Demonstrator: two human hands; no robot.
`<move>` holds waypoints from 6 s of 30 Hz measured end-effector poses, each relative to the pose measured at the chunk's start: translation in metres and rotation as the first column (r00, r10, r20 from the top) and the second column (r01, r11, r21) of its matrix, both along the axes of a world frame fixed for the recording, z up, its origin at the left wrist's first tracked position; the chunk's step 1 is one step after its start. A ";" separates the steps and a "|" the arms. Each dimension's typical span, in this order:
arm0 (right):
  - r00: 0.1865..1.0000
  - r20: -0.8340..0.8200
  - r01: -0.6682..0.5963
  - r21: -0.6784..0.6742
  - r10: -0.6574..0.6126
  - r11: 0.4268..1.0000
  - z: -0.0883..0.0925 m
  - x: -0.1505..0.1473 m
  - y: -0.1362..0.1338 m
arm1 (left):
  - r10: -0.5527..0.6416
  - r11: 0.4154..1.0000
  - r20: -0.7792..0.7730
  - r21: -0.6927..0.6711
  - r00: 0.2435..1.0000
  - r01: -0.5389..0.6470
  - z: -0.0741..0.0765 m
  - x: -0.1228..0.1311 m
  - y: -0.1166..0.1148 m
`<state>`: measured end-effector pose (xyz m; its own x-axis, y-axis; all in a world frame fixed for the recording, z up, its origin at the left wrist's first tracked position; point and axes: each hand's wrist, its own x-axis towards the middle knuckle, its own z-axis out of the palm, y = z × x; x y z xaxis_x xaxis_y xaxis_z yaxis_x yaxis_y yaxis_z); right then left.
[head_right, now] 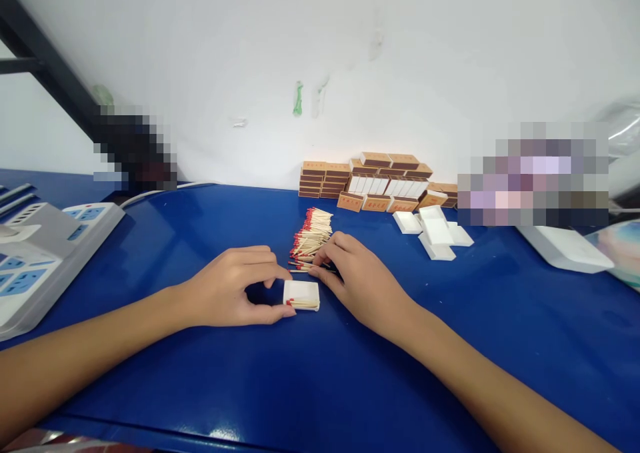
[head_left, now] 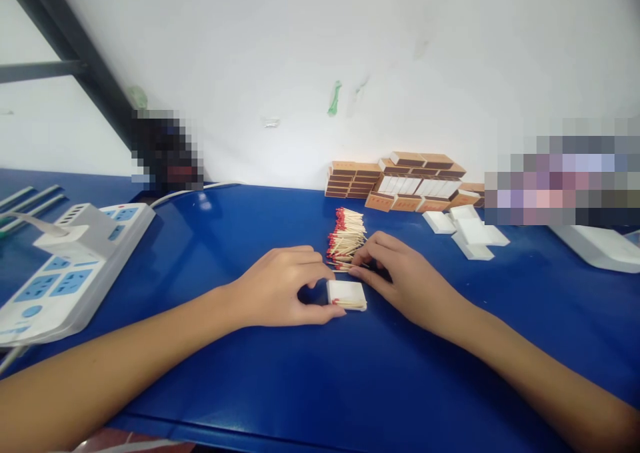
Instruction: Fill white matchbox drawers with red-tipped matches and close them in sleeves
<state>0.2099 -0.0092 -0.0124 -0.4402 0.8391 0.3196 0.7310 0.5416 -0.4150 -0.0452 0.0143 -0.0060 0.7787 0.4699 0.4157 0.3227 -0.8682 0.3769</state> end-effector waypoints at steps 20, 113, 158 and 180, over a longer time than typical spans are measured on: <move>0.999 0.050 -0.020 -0.006 0.021 1.000 0.018 0.017 -0.009 | 0.068 0.997 -0.001 0.022 0.998 -0.068 -0.001 -0.001 0.002; 0.992 0.122 -0.021 -0.031 0.025 0.999 0.005 0.011 -0.007 | 0.135 0.931 0.246 0.300 0.960 -0.208 0.010 -0.005 0.017; 0.997 0.081 0.017 -0.103 -0.009 0.995 0.009 0.025 0.000 | 0.185 0.911 0.324 0.297 0.928 -0.286 0.008 -0.005 0.014; 0.989 0.131 0.074 -0.059 -0.066 0.996 0.003 0.003 -0.007 | 0.185 0.926 0.279 0.271 0.942 -0.262 0.007 -0.002 0.012</move>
<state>0.2132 -0.0158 -0.0094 -0.4138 0.8860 0.2095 0.8156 0.4630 -0.3471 -0.0475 0.0262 0.0005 0.5240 0.4426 0.7277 0.4528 -0.8684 0.2021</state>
